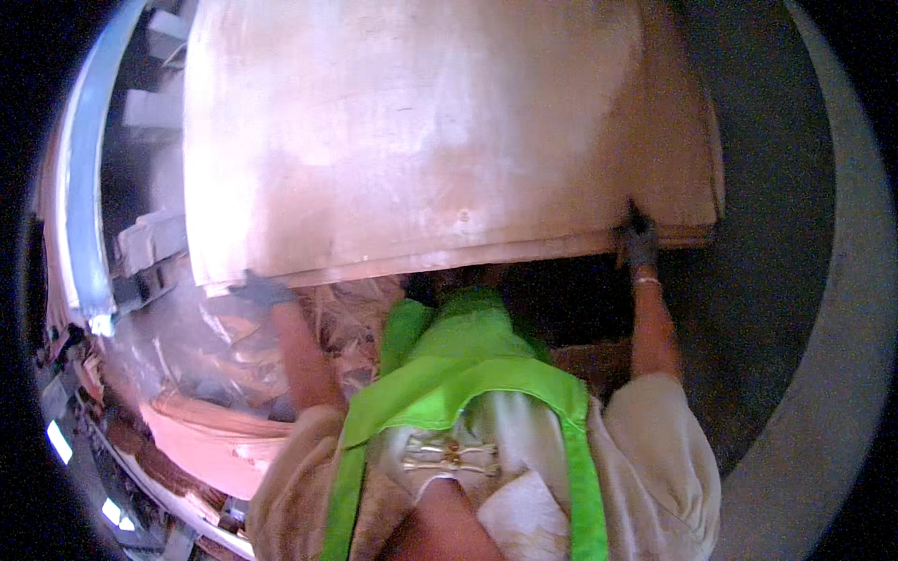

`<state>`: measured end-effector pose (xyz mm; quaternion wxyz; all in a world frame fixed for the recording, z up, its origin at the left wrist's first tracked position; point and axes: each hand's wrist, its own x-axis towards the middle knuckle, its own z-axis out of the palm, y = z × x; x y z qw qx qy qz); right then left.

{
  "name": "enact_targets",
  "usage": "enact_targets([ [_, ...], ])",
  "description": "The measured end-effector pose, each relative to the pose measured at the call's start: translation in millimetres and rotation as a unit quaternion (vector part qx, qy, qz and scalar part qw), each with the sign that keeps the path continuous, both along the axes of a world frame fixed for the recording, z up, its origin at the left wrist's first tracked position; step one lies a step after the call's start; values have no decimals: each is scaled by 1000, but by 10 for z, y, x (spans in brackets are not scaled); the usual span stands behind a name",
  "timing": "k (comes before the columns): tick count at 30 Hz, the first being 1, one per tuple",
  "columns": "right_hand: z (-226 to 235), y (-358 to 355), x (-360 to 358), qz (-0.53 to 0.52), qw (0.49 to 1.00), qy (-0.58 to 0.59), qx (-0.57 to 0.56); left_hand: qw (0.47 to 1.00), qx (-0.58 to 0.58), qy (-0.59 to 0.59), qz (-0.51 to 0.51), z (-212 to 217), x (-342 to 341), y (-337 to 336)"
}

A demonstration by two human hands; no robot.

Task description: The person sorts and stacks large wood veneer sheets in a factory environment. The person picks up individual veneer sheets, inspects them for quality, and places them onto different stacks on wooden tables.

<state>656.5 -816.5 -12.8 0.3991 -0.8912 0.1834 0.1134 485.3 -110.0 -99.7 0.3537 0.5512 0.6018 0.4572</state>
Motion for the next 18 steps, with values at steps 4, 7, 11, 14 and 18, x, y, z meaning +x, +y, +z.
enact_targets([
  [4,-107,-107,83,37,989,-12,-144,999,-46,24,13,42,334,-353],
  [7,-150,-229,-31,46,996,-20,-70,991,-81,103,-12,348,331,-254],
  [11,-516,-445,-235,62,983,-59,-163,912,109,303,-254,1171,581,-1287],
  [14,-2,-131,-357,44,967,-94,-235,664,163,376,-626,1360,622,-2444],
  [18,-327,-421,-1004,-112,993,-11,-42,381,351,414,-748,1279,809,-2972],
])
